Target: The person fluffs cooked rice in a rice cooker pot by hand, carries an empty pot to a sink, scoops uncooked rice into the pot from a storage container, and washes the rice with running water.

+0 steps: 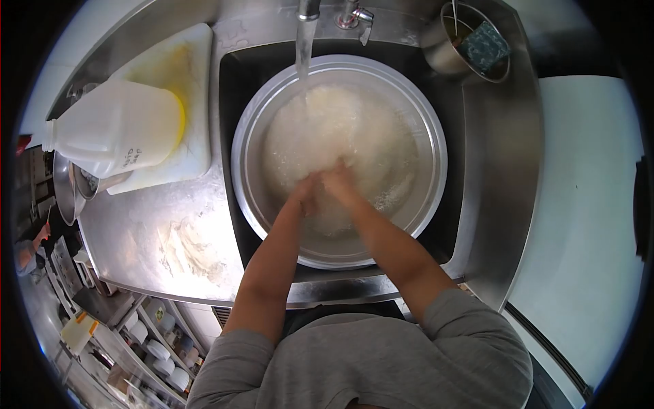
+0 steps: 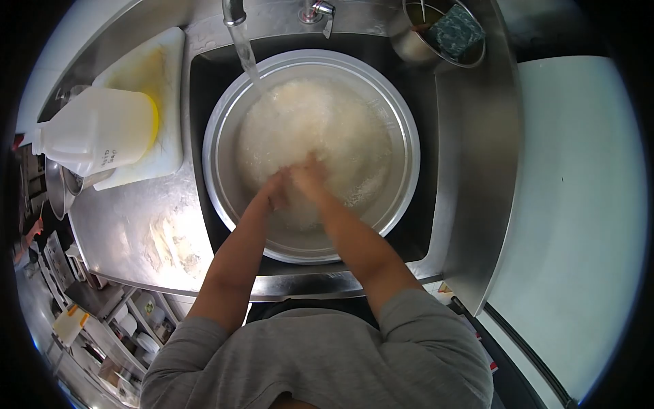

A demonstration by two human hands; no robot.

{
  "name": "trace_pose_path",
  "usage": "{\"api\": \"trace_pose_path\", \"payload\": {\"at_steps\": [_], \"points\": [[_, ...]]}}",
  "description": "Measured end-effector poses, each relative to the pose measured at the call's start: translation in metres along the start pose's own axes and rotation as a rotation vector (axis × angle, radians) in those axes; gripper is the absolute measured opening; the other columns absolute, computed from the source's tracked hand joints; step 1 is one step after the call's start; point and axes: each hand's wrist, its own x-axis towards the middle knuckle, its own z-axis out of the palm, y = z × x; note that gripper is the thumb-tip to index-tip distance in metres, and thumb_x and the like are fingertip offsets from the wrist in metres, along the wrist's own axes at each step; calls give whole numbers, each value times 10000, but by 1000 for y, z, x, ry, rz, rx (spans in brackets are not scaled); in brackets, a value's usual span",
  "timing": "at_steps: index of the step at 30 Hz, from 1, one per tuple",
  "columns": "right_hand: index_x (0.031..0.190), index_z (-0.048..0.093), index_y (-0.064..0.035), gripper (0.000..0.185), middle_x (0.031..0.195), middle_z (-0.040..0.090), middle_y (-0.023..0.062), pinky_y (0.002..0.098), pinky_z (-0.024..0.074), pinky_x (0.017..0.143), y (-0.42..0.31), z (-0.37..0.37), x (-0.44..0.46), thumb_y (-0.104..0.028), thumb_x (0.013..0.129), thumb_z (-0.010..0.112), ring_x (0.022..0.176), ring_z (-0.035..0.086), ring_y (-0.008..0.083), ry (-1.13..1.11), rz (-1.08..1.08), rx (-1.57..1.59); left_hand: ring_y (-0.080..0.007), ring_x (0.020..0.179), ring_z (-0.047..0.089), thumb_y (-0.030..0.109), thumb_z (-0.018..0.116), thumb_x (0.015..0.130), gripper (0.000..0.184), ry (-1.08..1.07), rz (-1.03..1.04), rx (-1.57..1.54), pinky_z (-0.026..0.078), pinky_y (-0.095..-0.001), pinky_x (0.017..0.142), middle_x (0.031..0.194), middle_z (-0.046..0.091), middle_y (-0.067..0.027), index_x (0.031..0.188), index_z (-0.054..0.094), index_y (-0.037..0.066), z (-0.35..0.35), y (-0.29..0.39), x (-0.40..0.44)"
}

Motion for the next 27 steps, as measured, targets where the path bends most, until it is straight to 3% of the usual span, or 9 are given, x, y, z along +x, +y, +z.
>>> {"api": "trace_pose_path", "payload": {"at_steps": [2,5,8,10,15,19,23,25,27], "points": [[1267,420,6,638,1212,480,249,380,352,968,-9,4,-8,-271,722,607,1154,451,325,7,-133,204,-239,1008,525,322,473,872,393,-118,-60,-17,440,-451,752,1061,563,-93,1138,497,34,-1,1,8],[1205,503,-53,521,1120,558,191,358,425,877,-33,-16,-3,-218,724,612,1030,540,306,-133,-256,236,-277,1003,532,266,525,838,385,-62,322,-173,443,-423,716,1060,569,-122,1147,507,38,-18,-17,53],[1100,578,-77,388,977,619,146,334,482,743,-71,-49,-9,-173,729,636,854,606,262,340,-614,-232,-313,993,537,202,556,802,378,294,557,843,449,-422,702,1061,563,-163,1136,506,33,12,56,-36],[1034,605,-63,313,898,636,131,319,498,677,-91,-60,4,-155,739,648,768,620,227,428,-747,-227,-355,1012,528,176,549,792,381,560,1002,1187,459,-411,744,1102,539,-194,1142,498,34,13,69,-26],[909,613,19,221,798,629,124,303,505,649,-174,-104,25,-155,779,652,725,616,182,-378,-286,763,-300,1073,506,273,423,879,351,-128,526,150,427,-412,882,1121,540,-133,1167,487,82,20,146,-27],[927,594,48,192,832,615,133,289,512,659,-189,-113,33,-84,791,626,738,617,196,-843,-411,758,-248,1019,540,371,335,913,385,-599,465,-405,421,-442,901,1068,568,-95,1072,522,74,29,165,-53],[926,586,46,182,833,605,129,275,504,628,-190,-132,7,-97,815,604,723,607,174,-996,-335,591,-245,1014,542,468,360,896,432,-863,388,-561,411,-491,902,1052,572,-100,1070,530,111,23,162,-32],[937,587,46,193,825,604,134,277,491,596,-202,-138,-1,-111,825,596,702,600,163,-702,-389,479,-254,1012,542,513,369,880,469,-1192,426,-581,400,-523,903,1041,574,-106,1100,521,128,27,160,-24],[977,583,38,225,852,599,143,282,478,587,-206,-133,1,-132,830,595,719,594,166,-576,-413,458,-266,1043,525,518,353,881,492,-1154,488,-637,392,-538,902,1071,563,-100,1144,500,129,37,160,-17]]}}
